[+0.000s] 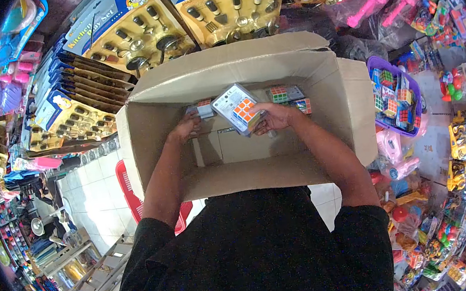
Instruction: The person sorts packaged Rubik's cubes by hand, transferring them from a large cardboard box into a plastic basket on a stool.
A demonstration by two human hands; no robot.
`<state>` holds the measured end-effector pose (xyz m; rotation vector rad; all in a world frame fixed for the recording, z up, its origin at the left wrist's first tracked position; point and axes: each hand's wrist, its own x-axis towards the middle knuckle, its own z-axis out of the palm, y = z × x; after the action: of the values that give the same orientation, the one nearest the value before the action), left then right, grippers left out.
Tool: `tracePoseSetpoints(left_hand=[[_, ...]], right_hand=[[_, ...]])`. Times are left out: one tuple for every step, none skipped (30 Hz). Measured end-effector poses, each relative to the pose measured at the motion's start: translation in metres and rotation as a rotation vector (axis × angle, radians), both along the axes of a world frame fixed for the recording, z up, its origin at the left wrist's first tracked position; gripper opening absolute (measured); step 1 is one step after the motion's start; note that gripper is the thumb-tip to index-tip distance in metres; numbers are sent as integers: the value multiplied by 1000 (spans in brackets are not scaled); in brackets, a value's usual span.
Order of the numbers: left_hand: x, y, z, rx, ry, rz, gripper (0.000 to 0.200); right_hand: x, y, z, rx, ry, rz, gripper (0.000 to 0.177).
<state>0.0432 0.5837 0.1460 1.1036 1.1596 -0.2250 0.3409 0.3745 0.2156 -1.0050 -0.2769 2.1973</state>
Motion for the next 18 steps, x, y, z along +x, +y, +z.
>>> tracePoseSetpoints(left_hand=[[-1,-2,3,15,28,2,76],[1,-3,5,13,45,9,74],[3,-4,6,11,61,17,72],[4,-5,6,10,76,25,69],[4,-7,7,-5,34,36,74],[3,-10,9,-21,-7,46,79],[3,-10,11,-37,-48,56,83],[4,-9,13,-61,-63,72,84],[5,-7,11,-87,-77,88,86],[5,-5,10,-112,-92,103,87],[6,-4,8,-127,-91,131,84],[4,-1,-2,-141,-90,160,82],[1,3,-13,-155,-90,191,79],[-3,8,-24,-133,-111,209,73],[-7,12,-27,-110,-132,229,68],[-10,14,-30,-86,-153,250,63],[-12,14,-33,-44,-132,281,56],[-9,11,-26,0,-111,311,50]], right_hand=[[0,1,1,4,-6,6,48],[-1,2,2,-5,-12,3,48],[-1,3,4,-13,-18,0,48],[-2,4,5,-22,-25,-3,48],[-3,5,6,-21,-29,-14,49],[-6,4,8,-21,-32,-25,50],[-8,5,9,-22,-35,-38,51],[-8,5,10,-26,-39,-40,51],[-8,5,10,-31,-43,-43,51],[-8,5,10,-36,-47,-46,51],[-8,4,10,-38,-52,-40,52],[-8,5,11,-40,-56,-33,52],[-8,5,12,-41,-60,-25,52],[-7,6,13,-36,-65,3,52],[-7,7,14,-31,-68,32,52],[-7,8,16,-24,-72,63,52],[-7,9,17,-8,-76,86,53],[-7,12,20,10,-82,108,53]])
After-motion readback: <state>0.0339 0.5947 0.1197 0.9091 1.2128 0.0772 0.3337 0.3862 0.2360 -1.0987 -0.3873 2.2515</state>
